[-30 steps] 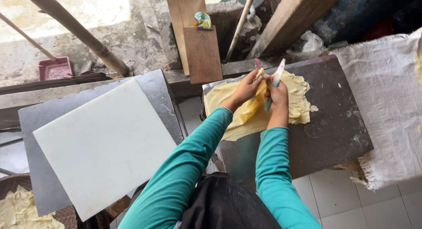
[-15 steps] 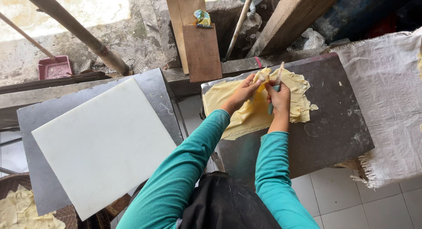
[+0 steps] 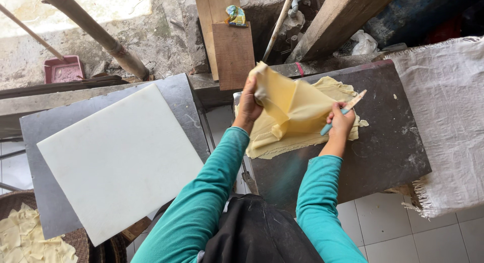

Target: The person cuts thin sheets of dough into strips and squares using a knife on a white cutting board. The cut pieces are transferred into a woven basket. The person repeats this process with multiple dough sheets throughout the clip.

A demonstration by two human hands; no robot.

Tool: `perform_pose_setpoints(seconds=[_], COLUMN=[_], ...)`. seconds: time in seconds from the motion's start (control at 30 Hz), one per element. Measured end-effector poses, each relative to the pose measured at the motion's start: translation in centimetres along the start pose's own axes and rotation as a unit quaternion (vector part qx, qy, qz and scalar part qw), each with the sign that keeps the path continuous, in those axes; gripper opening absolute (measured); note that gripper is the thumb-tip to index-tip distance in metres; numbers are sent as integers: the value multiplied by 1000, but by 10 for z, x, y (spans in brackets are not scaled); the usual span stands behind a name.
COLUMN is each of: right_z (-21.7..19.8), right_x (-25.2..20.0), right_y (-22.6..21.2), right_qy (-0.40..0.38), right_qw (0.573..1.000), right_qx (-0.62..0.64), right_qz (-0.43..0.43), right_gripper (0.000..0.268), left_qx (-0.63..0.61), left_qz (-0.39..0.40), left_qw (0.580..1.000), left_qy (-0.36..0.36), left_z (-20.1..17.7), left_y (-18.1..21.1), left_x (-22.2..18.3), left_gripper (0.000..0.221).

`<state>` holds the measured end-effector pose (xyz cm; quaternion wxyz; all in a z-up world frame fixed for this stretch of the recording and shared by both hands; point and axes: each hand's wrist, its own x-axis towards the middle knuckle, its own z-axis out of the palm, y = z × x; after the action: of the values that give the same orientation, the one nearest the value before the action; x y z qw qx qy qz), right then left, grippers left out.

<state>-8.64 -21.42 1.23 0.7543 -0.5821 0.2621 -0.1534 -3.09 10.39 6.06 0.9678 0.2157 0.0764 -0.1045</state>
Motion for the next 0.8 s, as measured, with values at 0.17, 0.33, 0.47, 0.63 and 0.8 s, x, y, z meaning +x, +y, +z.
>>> perform_pose_setpoints(seconds=[0.17,0.33,0.47,0.63,0.8], right_z=[-11,50,107,113,95], right_x=[-21,-75,-110,-115,-98], right_y=[-11,-8,9,11,25], right_qy=[94,121,-19,-11,-18], right_qw=[985,785,766,734,737], right_qx=[-140,-476,-547,-617,-613], right_qz=[-25,-377,-337,-283,-284], right_gripper=[13,21,30,21,21], left_qx=[137,260,239,137,190], left_qz=[88,102,146,216,304], left_qw=[986,960,960,965,933], left_qy=[-30,-21,-22,57,36], left_z=[-17,-20,-10,-15,-24], left_y=[73,111,116,181,276], left_x=[-38,-86,-108,-141,-216], left_gripper=[35,26,24,28,24])
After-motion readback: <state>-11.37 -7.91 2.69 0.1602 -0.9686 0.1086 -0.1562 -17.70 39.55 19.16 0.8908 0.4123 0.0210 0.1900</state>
